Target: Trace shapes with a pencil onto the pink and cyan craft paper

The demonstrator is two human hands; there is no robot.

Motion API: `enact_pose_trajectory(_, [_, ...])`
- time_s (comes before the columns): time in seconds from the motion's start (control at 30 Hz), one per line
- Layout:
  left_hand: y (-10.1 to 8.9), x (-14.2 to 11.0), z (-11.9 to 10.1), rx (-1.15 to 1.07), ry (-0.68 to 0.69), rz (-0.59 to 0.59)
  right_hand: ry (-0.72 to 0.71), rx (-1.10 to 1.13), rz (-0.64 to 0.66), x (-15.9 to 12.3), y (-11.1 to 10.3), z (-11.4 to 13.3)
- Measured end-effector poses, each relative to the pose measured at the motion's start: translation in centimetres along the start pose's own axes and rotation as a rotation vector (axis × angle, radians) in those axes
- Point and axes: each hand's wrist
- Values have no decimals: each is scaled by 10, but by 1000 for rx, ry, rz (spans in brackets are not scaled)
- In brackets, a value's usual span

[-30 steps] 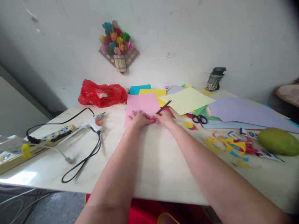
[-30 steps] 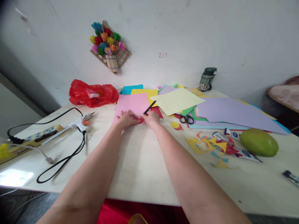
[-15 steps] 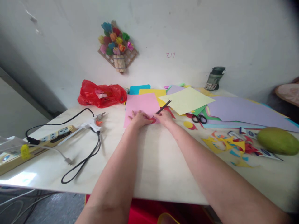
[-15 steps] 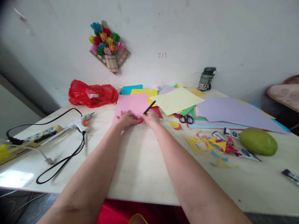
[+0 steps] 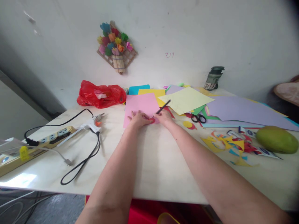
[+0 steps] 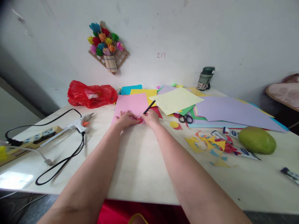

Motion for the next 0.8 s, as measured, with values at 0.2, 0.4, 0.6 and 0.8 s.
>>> enact_pose_trajectory(0.2, [0,-1,-1,-1,-3,-6,1,-4,-5,-1,-2,1])
enact_pose_trajectory(0.4, [-2,-2,-1,9,-5,12,7,9,-1,-2,-3,2])
enact_pose_trajectory(0.6, [-1,0,0,2,-4,14,-2,15,-13,-2,-2,1])
enact_pose_trajectory(0.8, [-1,1,0,4,-12,8,4,19,-22,-1,-1,-1])
Point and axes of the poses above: each hand's wrist, its own x-axis towards the middle knuckle, its own y-axis out of the palm, z = x × y, and after that the axes turned 10 degrees about z, right-handed
